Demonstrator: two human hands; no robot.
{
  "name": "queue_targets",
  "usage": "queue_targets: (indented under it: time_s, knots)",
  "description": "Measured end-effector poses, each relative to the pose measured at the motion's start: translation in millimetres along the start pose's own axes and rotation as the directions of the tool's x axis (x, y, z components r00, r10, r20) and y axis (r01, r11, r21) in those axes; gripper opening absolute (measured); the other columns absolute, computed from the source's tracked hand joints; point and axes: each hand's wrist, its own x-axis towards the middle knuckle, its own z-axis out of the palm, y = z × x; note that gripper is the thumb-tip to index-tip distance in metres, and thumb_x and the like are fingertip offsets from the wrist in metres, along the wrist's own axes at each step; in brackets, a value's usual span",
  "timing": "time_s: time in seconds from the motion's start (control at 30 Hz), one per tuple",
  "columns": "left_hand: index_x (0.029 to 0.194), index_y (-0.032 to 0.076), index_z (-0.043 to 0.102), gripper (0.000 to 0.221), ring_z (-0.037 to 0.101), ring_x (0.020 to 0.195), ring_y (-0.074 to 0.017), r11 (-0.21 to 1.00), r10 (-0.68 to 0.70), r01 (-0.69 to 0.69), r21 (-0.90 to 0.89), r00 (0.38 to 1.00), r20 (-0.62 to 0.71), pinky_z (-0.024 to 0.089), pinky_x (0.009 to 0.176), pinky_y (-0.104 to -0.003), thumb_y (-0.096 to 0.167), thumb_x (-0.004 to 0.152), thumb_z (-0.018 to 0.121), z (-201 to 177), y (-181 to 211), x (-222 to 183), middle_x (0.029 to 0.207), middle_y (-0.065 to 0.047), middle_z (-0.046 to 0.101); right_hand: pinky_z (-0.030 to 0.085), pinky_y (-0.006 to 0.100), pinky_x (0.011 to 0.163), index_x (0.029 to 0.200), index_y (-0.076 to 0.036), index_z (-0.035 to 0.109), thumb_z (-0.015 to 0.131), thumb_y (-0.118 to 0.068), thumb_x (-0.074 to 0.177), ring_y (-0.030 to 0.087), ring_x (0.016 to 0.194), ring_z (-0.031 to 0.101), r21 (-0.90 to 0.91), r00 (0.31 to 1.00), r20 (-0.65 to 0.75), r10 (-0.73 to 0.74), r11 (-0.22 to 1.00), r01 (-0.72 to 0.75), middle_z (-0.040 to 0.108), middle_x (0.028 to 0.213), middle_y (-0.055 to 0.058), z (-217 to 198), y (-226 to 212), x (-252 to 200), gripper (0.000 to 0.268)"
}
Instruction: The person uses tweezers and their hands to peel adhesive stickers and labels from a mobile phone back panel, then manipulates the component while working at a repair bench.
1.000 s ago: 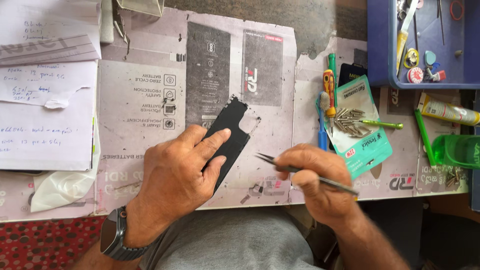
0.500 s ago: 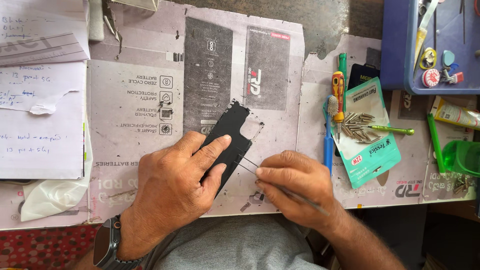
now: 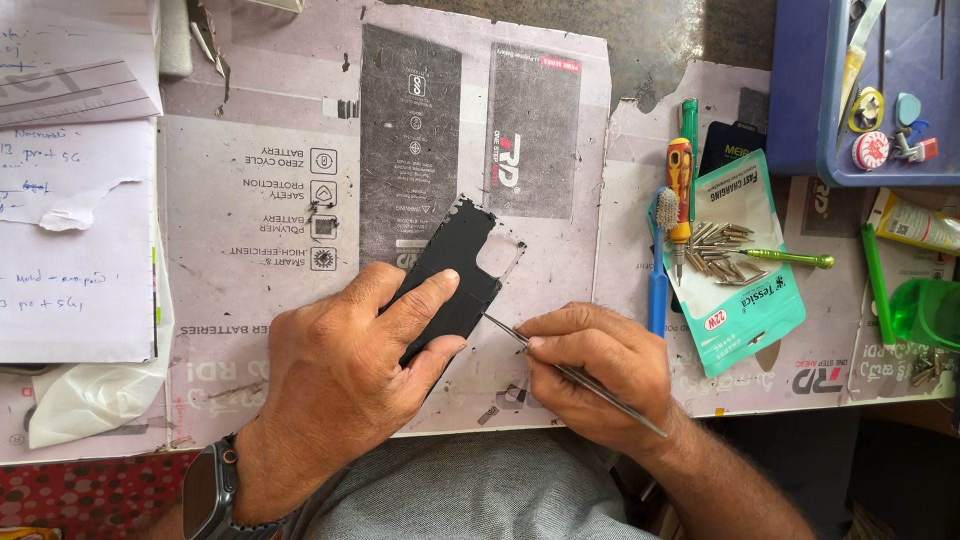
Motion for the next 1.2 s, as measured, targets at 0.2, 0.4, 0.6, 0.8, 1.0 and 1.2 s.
queue_targets:
  time_s: [0.2, 0.4, 0.6, 0.8, 1.0, 1.2]
  knots:
    - [0.119, 0.009, 0.073, 0.055, 0.058, 0.049, -0.0128, 1.0, 0.01, -0.01, -0.007, 1.0, 0.01, 0.046, 0.04, -0.029, 0.03, 0.071, 0.089, 1.0, -1.1, 0.1, 0.081, -0.004, 0.061, 0.062, 0.028, 0.065, 0.09, -0.002, 0.06, 0.075, 0.007, 0.083, 0.019, 0.078, 0.077, 0.0, 0.999, -0.002, 0.041, 0.999, -0.041, 0.076, 0.094, 0.016, 0.1, 3.3, -0.1, 0.019]
    - [0.119, 0.009, 0.074, 0.055, 0.058, 0.05, -0.0143, 1.0, 0.029, -0.029, 0.009, 1.0, -0.001, 0.047, 0.041, -0.03, 0.03, 0.071, 0.089, -0.6, -0.5, 0.9, 0.08, -0.004, 0.06, 0.062, 0.029, 0.065, 0.091, -0.001, 0.058, 0.075, 0.007, 0.081, 0.02, 0.079, 0.077, 0.01, 0.998, -0.021, 0.053, 0.999, -0.053, 0.075, 0.093, 0.016, 0.7, 2.6, 0.7, 0.021]
    - [0.119, 0.008, 0.074, 0.054, 0.059, 0.05, -0.0143, 1.0, 0.015, -0.015, -0.009, 1.0, 0.01, 0.047, 0.041, -0.03, 0.03, 0.071, 0.089, 0.1, -0.8, 0.0, 0.082, -0.005, 0.061, 0.062, 0.031, 0.066, 0.091, -0.002, 0.058, 0.076, 0.007, 0.079, 0.021, 0.08, 0.077, 0.055, 0.999, 0.042, 0.028, 0.998, -0.03, 0.075, 0.094, 0.016, -1.3, 2.1, 1.5, 0.023]
    - [0.118, 0.008, 0.074, 0.054, 0.059, 0.051, -0.015, 1.0, 0.019, -0.019, 0.005, 1.0, 0.006, 0.047, 0.042, -0.031, 0.03, 0.07, 0.089, -0.3, 0.0, 1.6, 0.08, -0.004, 0.061, 0.062, 0.03, 0.065, 0.091, -0.002, 0.058, 0.076, 0.007, 0.08, 0.02, 0.078, 0.077, 0.071, 0.999, 0.051, -0.003, 0.997, 0.0, 0.074, 0.093, 0.015, -1.8, 1.8, 2.9, 0.023]
    - [0.118, 0.008, 0.075, 0.053, 0.059, 0.05, -0.0132, 1.0, 0.02, -0.02, -0.004, 1.0, 0.008, 0.047, 0.04, -0.029, 0.03, 0.072, 0.089, 0.6, -0.5, 2.1, 0.08, -0.004, 0.061, 0.063, 0.03, 0.066, 0.092, -0.001, 0.058, 0.074, 0.008, 0.081, 0.021, 0.079, 0.077, 0.083, 0.999, 0.038, -0.02, 0.996, 0.016, 0.073, 0.093, 0.016, 0.5, 1.3, 3.4, 0.021]
    - [0.118, 0.007, 0.075, 0.053, 0.059, 0.049, -0.0128, 1.0, 0.025, -0.025, 0.01, 1.0, 0.014, 0.046, 0.039, -0.029, 0.03, 0.072, 0.088, 0.5, -0.1, 1.9, 0.08, -0.004, 0.061, 0.06, 0.029, 0.063, 0.091, -0.001, 0.057, 0.074, 0.008, 0.083, 0.02, 0.075, 0.076, 0.006, 0.997, -0.047, 0.067, 0.998, -0.067, 0.075, 0.092, 0.016, 2.0, 1.3, 2.8, 0.02]
